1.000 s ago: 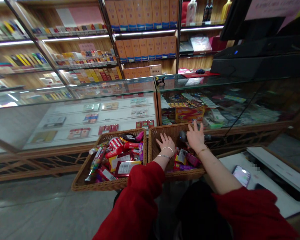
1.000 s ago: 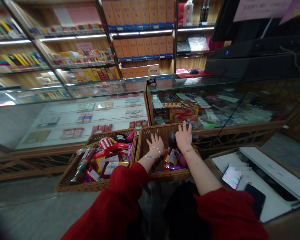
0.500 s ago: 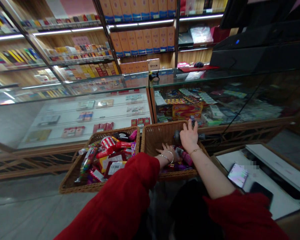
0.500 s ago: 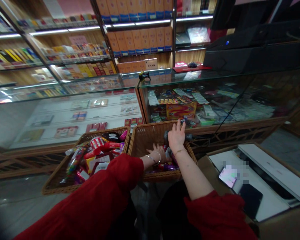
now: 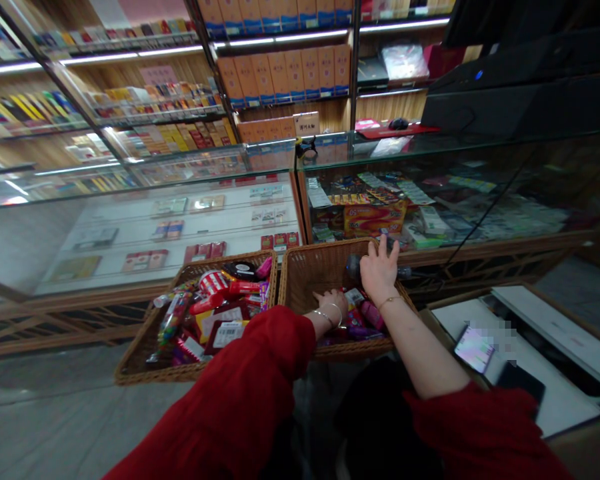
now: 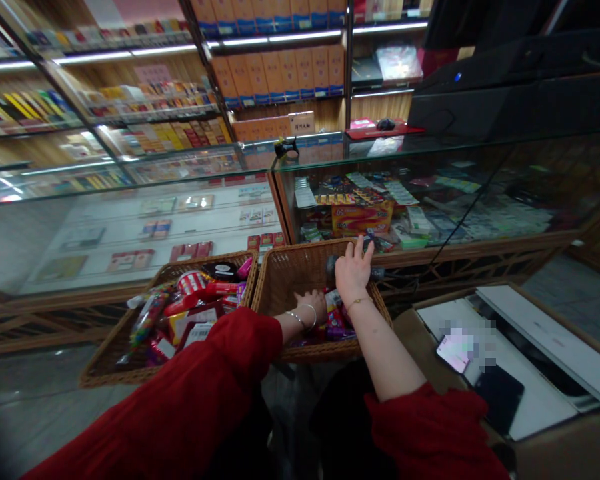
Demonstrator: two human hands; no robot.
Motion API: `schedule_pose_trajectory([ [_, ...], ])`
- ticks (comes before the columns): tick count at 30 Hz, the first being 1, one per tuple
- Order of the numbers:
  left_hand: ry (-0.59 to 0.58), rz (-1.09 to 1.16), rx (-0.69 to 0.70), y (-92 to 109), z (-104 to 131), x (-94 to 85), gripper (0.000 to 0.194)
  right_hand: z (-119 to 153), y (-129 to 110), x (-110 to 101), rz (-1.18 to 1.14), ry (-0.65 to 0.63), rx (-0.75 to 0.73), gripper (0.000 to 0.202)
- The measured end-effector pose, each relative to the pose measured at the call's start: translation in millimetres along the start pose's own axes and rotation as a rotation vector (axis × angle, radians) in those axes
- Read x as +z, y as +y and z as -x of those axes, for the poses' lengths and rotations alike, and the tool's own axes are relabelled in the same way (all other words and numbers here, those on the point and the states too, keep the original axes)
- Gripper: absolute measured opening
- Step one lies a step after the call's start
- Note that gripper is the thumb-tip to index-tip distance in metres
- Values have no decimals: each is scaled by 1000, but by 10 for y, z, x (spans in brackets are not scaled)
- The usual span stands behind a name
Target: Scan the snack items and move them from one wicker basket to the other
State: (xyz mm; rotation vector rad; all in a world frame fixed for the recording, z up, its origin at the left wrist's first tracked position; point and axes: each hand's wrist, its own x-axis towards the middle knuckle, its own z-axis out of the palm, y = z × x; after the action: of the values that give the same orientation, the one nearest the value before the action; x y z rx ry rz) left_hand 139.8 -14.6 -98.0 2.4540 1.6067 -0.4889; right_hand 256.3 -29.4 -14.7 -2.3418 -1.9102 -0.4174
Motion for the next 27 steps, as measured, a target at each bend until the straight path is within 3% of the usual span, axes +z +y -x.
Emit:
schedule_pose_trajectory([
  [6, 19, -30, 33, -75, -17, -140, 57, 2, -4, 27, -4, 21, 10, 48],
  [13, 135, -102, 33, -238, 56, -603, 43, 11, 27, 50, -4, 69, 34, 43],
  [16, 184, -121, 35, -415, 191, -823, 50, 19, 46, 59, -31, 102, 51, 45],
  [20, 411, -98, 43, -747, 481, -987, 52, 24, 81, 88, -64, 128, 28, 41],
  [24, 578, -50, 26, -1087, 700, -981, 65, 24, 84, 73, -122, 124, 9, 39],
  [27, 661, -22, 20, -1286, 725, -914, 68, 36, 13, 17, -169, 176, -26, 39],
])
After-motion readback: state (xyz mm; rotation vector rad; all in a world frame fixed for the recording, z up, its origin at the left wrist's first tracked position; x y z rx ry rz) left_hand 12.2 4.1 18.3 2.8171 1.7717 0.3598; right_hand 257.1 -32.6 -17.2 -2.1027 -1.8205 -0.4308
